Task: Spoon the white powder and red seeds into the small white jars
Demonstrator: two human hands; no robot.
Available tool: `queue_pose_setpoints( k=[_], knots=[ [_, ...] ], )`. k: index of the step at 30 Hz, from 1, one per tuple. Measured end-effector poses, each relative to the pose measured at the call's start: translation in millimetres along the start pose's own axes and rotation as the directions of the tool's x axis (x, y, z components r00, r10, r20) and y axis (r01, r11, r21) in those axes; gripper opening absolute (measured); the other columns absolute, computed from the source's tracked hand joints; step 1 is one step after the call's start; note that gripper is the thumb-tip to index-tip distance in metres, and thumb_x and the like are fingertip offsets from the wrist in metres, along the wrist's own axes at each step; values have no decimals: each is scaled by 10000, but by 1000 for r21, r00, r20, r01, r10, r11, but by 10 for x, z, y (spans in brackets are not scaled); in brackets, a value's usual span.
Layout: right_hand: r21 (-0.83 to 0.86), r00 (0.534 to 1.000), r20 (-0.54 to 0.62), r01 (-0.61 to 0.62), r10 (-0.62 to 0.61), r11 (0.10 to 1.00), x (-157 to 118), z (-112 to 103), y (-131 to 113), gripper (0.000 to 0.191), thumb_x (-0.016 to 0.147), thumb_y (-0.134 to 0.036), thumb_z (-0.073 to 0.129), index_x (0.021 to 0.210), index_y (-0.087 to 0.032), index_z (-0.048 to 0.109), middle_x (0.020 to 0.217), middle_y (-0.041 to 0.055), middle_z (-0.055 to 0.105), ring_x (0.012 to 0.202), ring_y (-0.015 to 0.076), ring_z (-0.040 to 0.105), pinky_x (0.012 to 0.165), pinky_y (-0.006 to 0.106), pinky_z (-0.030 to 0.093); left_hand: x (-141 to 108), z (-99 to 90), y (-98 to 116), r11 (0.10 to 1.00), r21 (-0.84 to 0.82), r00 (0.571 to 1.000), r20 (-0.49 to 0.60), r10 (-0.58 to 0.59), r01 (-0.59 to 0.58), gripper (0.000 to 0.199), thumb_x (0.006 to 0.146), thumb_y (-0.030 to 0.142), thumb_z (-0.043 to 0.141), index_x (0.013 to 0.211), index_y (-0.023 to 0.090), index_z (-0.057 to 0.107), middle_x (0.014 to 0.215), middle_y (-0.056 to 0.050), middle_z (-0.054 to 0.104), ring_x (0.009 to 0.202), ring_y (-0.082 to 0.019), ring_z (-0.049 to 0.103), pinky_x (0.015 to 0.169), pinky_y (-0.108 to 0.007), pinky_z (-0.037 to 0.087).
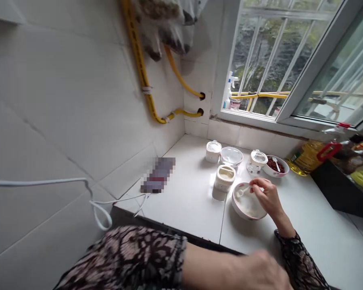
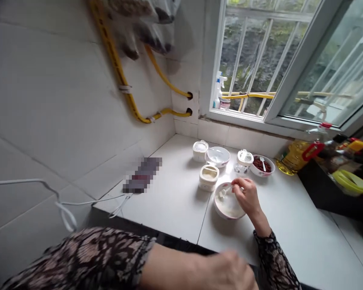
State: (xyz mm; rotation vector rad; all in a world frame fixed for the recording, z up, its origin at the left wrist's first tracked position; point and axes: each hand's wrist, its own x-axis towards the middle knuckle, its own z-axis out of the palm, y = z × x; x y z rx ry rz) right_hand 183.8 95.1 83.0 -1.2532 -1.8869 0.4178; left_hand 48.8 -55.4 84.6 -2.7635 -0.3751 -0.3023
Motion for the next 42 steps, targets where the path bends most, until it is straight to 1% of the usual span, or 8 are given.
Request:
queue_pose_setpoints(
  k=[3, 5, 8, 11, 26, 32, 36, 42],
  knots=[
    [-11, 1000, 1, 14, -14, 1000, -14, 29, 10, 200, 737, -298, 487, 689, -240, 673, 603, 51, 709, 843, 289, 664, 810, 408, 478, -272, 174, -469, 967, -126, 945, -214, -246, 223, 121, 946, 100, 502, 955, 113, 621, 771, -27, 600, 606, -126, 578, 528, -253, 523],
    [43, 1000, 12, -19, 18, 999, -13, 30, -5, 199, 745, -284, 480, 694, -234, 666, 597, 41, 701, 761, 261, 663, 769, 384, 480, -445, 268, -620, 870, -206, 783, -378, -493, 448, 173, 972, 139, 479, 1103, 128, 591, 883, -59, 627, 688, -156, 620, 574, -278, 559],
    [169, 994, 33, -106, 102, 980, -6, 7, -28, 185, 743, -272, 486, 702, -220, 658, 584, 20, 684, 634, 214, 644, 688, 338, 481, -593, 413, -601, 691, -386, 568, -394, -723, 612, 235, 1014, 283, 466, 1213, 186, 542, 1108, -103, 594, 859, -170, 666, 681, -285, 608],
    [284, 980, 57, -198, 190, 938, 6, -19, -29, 173, 732, -292, 511, 702, -206, 659, 567, 10, 676, 586, 192, 637, 679, 324, 488, -611, 570, -485, 577, -487, 494, -302, -816, 655, 293, 1005, 339, 487, 1275, 228, 515, 1243, -121, 528, 946, -184, 671, 724, -300, 626],
    [520, 883, 75, -431, 463, 737, 18, -131, 8, 170, 739, -351, 625, 730, -189, 676, 522, -1, 642, 574, 176, 615, 670, 316, 502, -606, 644, -471, 422, -651, 482, -96, -871, 631, 340, 947, 244, 548, 1282, 236, 499, 1292, -140, 591, 1078, -252, 693, 778, -360, 645],
    [300, 996, -89, 13, 15, 954, 59, 30, -273, 132, 922, -199, 542, 955, -218, 668, 801, 27, 750, 745, 194, 710, 800, 367, 529, -628, 616, -564, 448, -664, 518, -106, -849, 599, 269, 949, 256, 555, 1214, 227, 519, 1250, -133, 619, 1113, -251, 679, 834, -359, 630],
    [-1, 878, -5, 478, -478, 878, 40, 123, -356, 319, 880, -6, 493, 1072, -212, 642, 906, 24, 765, 805, 176, 695, 1049, 472, 400, -645, 632, -596, 474, -662, 539, -123, -833, 581, 255, 956, 277, 555, 1200, 221, 513, 1253, -138, 613, 1139, -250, 665, 878, -357, 613],
    [8, 936, -113, 336, -333, 942, -4, -38, -300, 271, 894, -23, 510, 1049, -217, 619, 788, -10, 715, 710, 156, 665, 1000, 448, 454, -645, 640, -613, 446, -696, 549, -89, -831, 562, 246, 964, 313, 549, 1185, 218, 496, 1287, -151, 585, 1157, -255, 653, 882, -360, 605]
  ],
)
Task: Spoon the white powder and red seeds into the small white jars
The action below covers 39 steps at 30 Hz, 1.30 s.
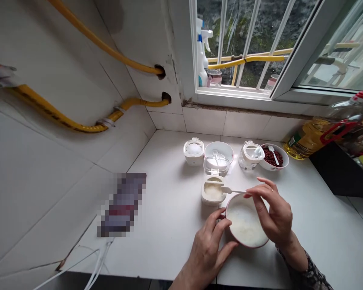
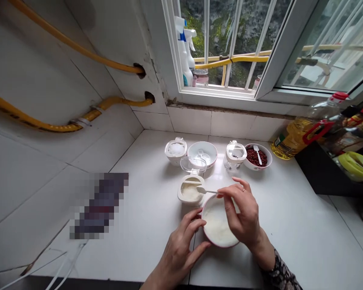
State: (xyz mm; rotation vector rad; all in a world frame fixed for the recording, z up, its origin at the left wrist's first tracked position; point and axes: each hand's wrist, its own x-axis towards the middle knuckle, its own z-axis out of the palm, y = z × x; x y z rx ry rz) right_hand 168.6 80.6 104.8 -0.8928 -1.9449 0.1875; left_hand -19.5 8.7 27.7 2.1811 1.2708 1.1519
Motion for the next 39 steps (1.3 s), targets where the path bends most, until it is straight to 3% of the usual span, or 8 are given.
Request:
queue_pose_setpoints(
  k=[2, 6, 13, 22, 28, 33, 36, 39],
  knots=[
    [1, 996, -5, -92, 92, 996, -20, -86, 42, 214, 910, -69, 513, 1002, -231, 617, 690, -37, 669, 649, 157, 641, 964, 440, 483, 5, -2, 3, 1000, -3, 1000, 4, -7, 7, 251, 963, 326, 558, 1181, 220, 493, 1292, -155, 582, 1150, -258, 656, 873, -365, 608],
    [-86, 976, 157, -139, 151, 987, -83, -157, 129, 163, 908, -120, 499, 915, -236, 612, 645, -35, 651, 581, 161, 608, 941, 454, 483, 10, -1, 7, 1000, 19, 1000, 3, 5, -5, 252, 971, 351, 551, 1180, 221, 497, 1277, -159, 594, 1123, -257, 670, 843, -358, 616],
    [38, 911, 411, 8, -23, 999, -138, -140, 108, 262, 872, -41, 423, 955, -232, 580, 742, -7, 679, 657, 161, 625, 966, 435, 461, -2, 23, -4, 996, 82, 999, -30, 29, -26, 245, 993, 374, 504, 1169, 203, 517, 1266, -165, 602, 1086, -237, 685, 845, -332, 613],
    [-67, 934, 353, -39, 60, 997, -209, -143, 176, 194, 884, -62, 441, 896, -217, 558, 682, -21, 669, 574, 145, 585, 949, 463, 443, 6, 16, 15, 998, 66, 999, -25, 23, -21, 239, 991, 368, 512, 1162, 200, 516, 1272, -165, 589, 1020, -209, 692, 828, -312, 614],
    [22, 918, 292, -286, 268, 958, -227, -99, 143, 175, 876, -132, 475, 822, -235, 606, 629, -34, 674, 618, 168, 619, 1000, 475, 428, -9, 29, 1, 998, 58, 1000, -11, 15, -14, 246, 972, 344, 545, 1178, 214, 509, 1281, -159, 588, 1046, -228, 685, 827, -337, 618],
    [143, 793, 233, -600, 563, 787, -214, -161, 178, 179, 851, -282, 528, 739, -240, 661, 577, 12, 669, 784, 250, 664, 865, 407, 487, -8, 40, 2, 998, 56, 1000, -12, 9, -8, 273, 941, 308, 591, 1185, 217, 508, 1291, -155, 592, 1040, -232, 689, 823, -345, 618],
    [235, 730, 238, -683, 641, 691, -205, -173, 202, 180, 826, -351, 581, 750, -219, 677, 564, 15, 660, 641, 223, 647, 733, 363, 500, -1, 46, 6, 998, 57, 1000, -6, 16, -16, 303, 932, 308, 606, 1200, 223, 494, 1303, -155, 582, 1092, -249, 676, 846, -366, 611],
    [305, 709, 254, -704, 658, 641, -196, -169, 241, 206, 803, -404, 633, 761, -209, 686, 553, 12, 653, 602, 210, 641, 679, 339, 503, 5, 56, 4, 997, 70, 999, -16, 32, -31, 325, 927, 318, 615, 1206, 217, 481, 1298, -161, 583, 1155, -271, 652, 872, -387, 606]
  ],
)
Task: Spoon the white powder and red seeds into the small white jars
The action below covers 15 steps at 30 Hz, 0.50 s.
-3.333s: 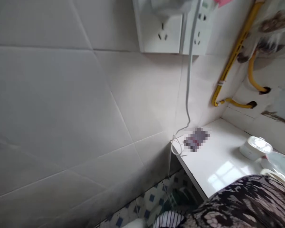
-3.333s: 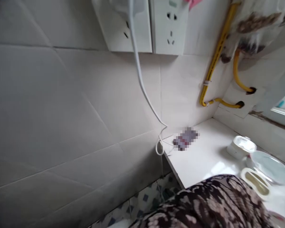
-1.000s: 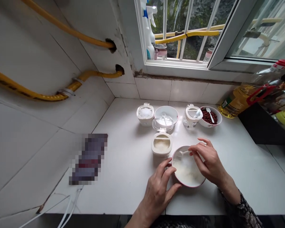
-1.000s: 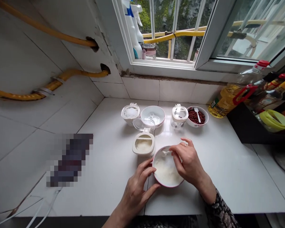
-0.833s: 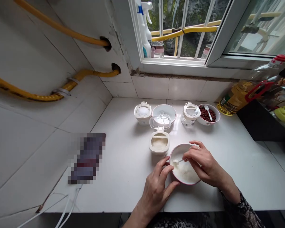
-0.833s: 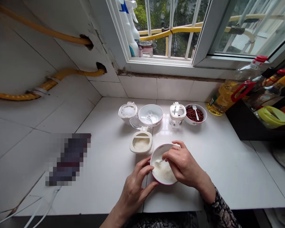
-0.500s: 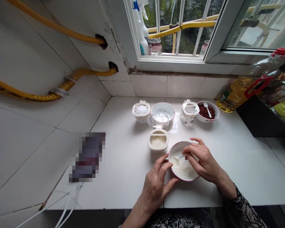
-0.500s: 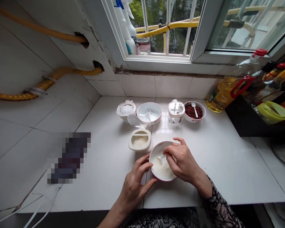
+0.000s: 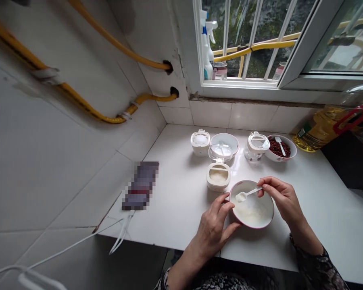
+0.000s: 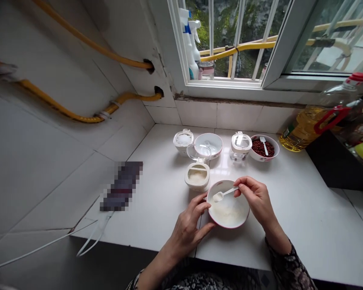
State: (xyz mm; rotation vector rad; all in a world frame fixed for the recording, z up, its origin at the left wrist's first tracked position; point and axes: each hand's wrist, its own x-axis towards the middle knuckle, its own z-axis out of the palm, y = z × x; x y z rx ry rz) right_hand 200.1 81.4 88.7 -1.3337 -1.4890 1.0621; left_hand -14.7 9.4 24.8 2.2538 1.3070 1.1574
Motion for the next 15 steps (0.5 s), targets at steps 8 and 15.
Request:
queue_pose_setpoints(
  k=[8, 15],
  knots=[
    [128, 1000, -4, 1, 0, 992, 58, -34, 77, 293, 757, -479, 734, 840, -202, 682, 582, 12, 656, 627, 211, 655, 676, 337, 514, -18, 35, -27, 999, 28, 1000, -5, 16, -16, 384, 905, 267, 626, 1246, 219, 457, 1341, -166, 578, 1238, -289, 614, 883, -399, 609],
    [204, 999, 34, 12, -20, 979, 79, -35, 90, 340, 710, -513, 785, 795, -193, 709, 593, 19, 671, 637, 201, 646, 708, 346, 520, -27, 60, -48, 996, 71, 998, -31, 48, -45, 387, 904, 227, 613, 1255, 220, 451, 1338, -166, 579, 1203, -288, 639, 839, -382, 620]
  ],
)
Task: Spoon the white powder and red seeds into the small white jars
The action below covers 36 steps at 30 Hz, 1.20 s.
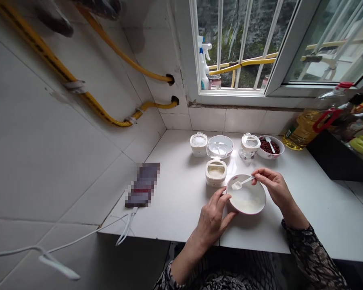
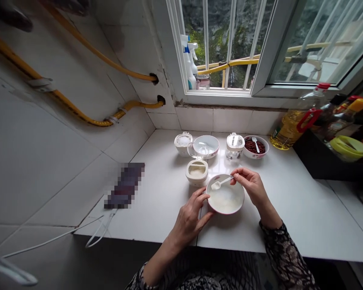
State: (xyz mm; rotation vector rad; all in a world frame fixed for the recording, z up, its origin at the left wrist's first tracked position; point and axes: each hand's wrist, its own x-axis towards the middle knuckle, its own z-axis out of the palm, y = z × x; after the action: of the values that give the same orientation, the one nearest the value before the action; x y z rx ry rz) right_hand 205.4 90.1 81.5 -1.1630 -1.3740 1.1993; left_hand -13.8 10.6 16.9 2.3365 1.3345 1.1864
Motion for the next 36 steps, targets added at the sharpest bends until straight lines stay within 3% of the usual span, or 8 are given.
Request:
queue_pose_setpoints(
  k=[10, 19, 22, 25, 28, 31, 33, 36],
  knots=[
    [76, 1000, -6, 16, -15, 997, 13, 1, -10, 345, 692, -506, 785, 780, -177, 732, 583, 10, 672, 635, 175, 620, 771, 349, 498, -17, 43, -54, 999, 20, 999, -30, 40, -39, 405, 897, 211, 636, 1263, 203, 464, 1339, -172, 589, 1223, -286, 626, 896, -395, 600],
    [194, 998, -54, -27, 38, 981, 84, 16, 2, 327, 611, -452, 827, 740, -168, 728, 568, 6, 674, 581, 150, 604, 687, 314, 497, 3, 49, -56, 998, 38, 997, -54, 61, -59, 417, 873, 185, 653, 1243, 201, 462, 1309, -168, 611, 1163, -275, 664, 837, -369, 610],
    [205, 996, -89, 37, -19, 978, 149, 86, -55, 345, 626, -472, 825, 764, -173, 722, 591, 14, 690, 585, 158, 621, 686, 327, 515, 3, 55, -57, 998, 41, 997, -51, 51, -49, 406, 877, 199, 651, 1236, 215, 463, 1311, -155, 615, 1133, -266, 678, 826, -361, 612],
    [109, 976, -117, 196, -183, 975, 181, 217, -135, 311, 746, -478, 757, 843, -186, 712, 660, 29, 721, 641, 187, 669, 714, 357, 542, -1, 57, -56, 999, 34, 998, -43, 34, -32, 398, 880, 212, 650, 1235, 227, 468, 1325, -145, 610, 1115, -257, 685, 817, -353, 613],
    [-116, 888, -93, 440, -451, 890, 163, 367, -170, 172, 888, -369, 641, 932, -211, 692, 763, 40, 756, 728, 207, 706, 795, 400, 552, 0, 56, -57, 999, 31, 998, -49, 43, -42, 399, 885, 211, 644, 1243, 220, 468, 1322, -151, 609, 1131, -264, 679, 824, -360, 615],
    [-393, 692, 101, 688, -715, 610, 127, 477, -145, 141, 943, -209, 542, 916, -232, 678, 790, 25, 766, 721, 190, 696, 968, 472, 490, 5, 57, -60, 997, 34, 995, -67, 71, -68, 389, 891, 220, 639, 1240, 210, 467, 1298, -158, 616, 1168, -280, 661, 858, -381, 609],
    [-483, 593, 211, 755, -777, 444, 110, 509, -120, 195, 949, -155, 501, 899, -238, 669, 789, 14, 765, 697, 179, 685, 1027, 492, 447, 6, 58, -63, 996, 33, 994, -73, 79, -77, 391, 892, 230, 642, 1241, 210, 465, 1292, -160, 615, 1179, -286, 653, 871, -389, 606],
    [-508, 588, 179, 742, -789, 438, 103, 490, -104, 186, 950, -151, 503, 917, -240, 663, 792, 11, 768, 696, 180, 683, 1026, 484, 445, -1, 60, -68, 998, 27, 996, -59, 63, -61, 409, 890, 226, 649, 1251, 216, 457, 1312, -159, 603, 1183, -285, 651, 858, -382, 612]
  ],
)
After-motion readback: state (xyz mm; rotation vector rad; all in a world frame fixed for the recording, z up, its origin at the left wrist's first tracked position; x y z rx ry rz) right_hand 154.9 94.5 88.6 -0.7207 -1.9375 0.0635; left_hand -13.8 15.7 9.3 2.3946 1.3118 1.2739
